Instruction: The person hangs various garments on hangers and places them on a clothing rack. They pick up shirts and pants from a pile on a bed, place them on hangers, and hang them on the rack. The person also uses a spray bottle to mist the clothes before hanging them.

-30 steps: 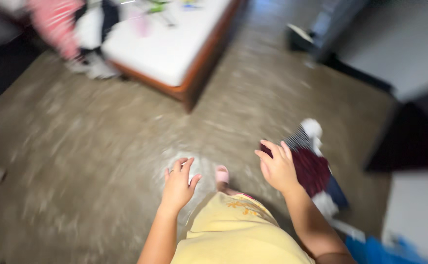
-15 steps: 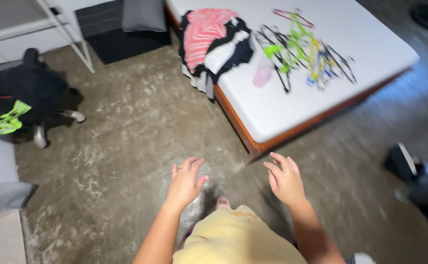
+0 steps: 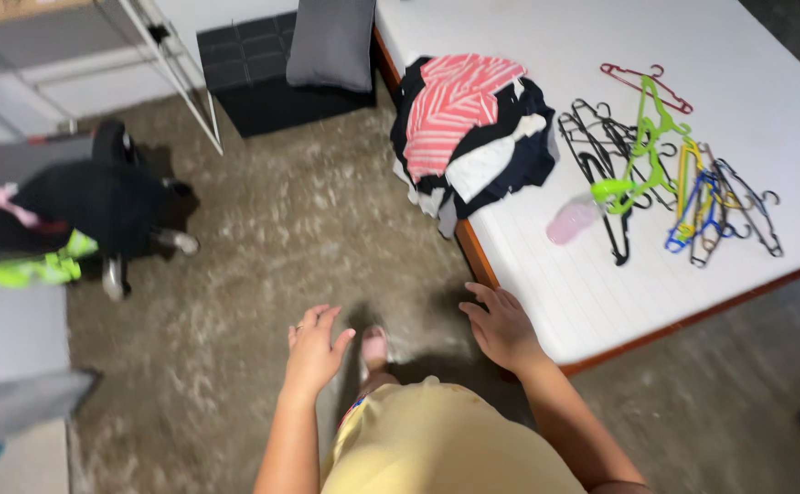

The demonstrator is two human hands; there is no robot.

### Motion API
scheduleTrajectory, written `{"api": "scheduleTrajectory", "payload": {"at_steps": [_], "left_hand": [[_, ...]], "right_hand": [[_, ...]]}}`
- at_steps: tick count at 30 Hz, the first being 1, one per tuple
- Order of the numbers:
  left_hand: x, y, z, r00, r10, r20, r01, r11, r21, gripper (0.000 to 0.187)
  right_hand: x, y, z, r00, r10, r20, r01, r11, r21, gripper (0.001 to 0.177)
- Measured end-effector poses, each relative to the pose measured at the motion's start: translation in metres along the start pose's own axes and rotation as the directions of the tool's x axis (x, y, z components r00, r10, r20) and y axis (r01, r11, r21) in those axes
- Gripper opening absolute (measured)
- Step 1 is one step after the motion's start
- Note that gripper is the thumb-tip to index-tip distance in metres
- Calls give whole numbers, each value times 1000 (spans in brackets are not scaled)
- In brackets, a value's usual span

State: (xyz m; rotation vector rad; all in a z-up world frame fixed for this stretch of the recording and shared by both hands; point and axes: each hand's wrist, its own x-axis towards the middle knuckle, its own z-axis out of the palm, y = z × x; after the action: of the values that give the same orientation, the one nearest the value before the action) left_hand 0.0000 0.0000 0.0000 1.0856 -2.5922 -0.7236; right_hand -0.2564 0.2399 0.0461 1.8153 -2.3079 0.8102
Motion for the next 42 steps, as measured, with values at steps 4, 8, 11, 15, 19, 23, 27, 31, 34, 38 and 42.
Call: {"api": "scheduleTrajectory", "payload": {"at_steps": [4, 8, 11, 15, 19, 23, 27, 31, 34, 38, 42], "left_hand": [[110, 4, -35, 995, 84, 53, -86, 995, 40, 56], [200, 20, -60, 980, 153, 126, -168, 979, 115, 54], [257, 37, -54, 961, 232, 150, -239, 970, 34, 54], [331, 51, -27, 933, 283, 223, -297, 954, 36, 52], [410, 59, 10, 922, 293, 253, -306, 952, 14, 54], [495, 74, 41, 910, 185, 372, -236, 967, 97, 53], [567, 96, 60, 896, 132, 423, -190, 977, 97, 54], [611, 98, 80, 882, 69, 467, -140, 983, 119, 50], [627, 87, 86, 810, 36, 585, -173, 969, 179, 60], [652, 75, 92, 773, 45, 633, -211, 959, 189, 53], [688, 81, 98, 760, 202, 618, -317, 945, 81, 51]], "right_hand": [[81, 27, 23, 991, 128, -26, -129, 991, -41, 27], [140, 61, 36, 973, 202, -115, -208, 977, -38, 31], [170, 108, 53, 928, 359, -102, -348, 931, 113, 35], [207, 207, 95, 843, 537, -23, -508, 810, 291, 40], [249, 338, 159, 739, 673, 33, -603, 639, 478, 41], [309, 445, 218, 654, 757, 10, -599, 509, 618, 39], [374, 511, 241, 606, 787, 120, -777, 553, 300, 41], [406, 558, 266, 452, 819, 353, -884, 466, 50, 50], [434, 589, 286, 448, 832, 327, -873, 485, -40, 64], [455, 608, 310, 317, 887, 336, -897, 395, -197, 77], [455, 582, 314, 431, 843, 321, -845, 502, -182, 27]]}}
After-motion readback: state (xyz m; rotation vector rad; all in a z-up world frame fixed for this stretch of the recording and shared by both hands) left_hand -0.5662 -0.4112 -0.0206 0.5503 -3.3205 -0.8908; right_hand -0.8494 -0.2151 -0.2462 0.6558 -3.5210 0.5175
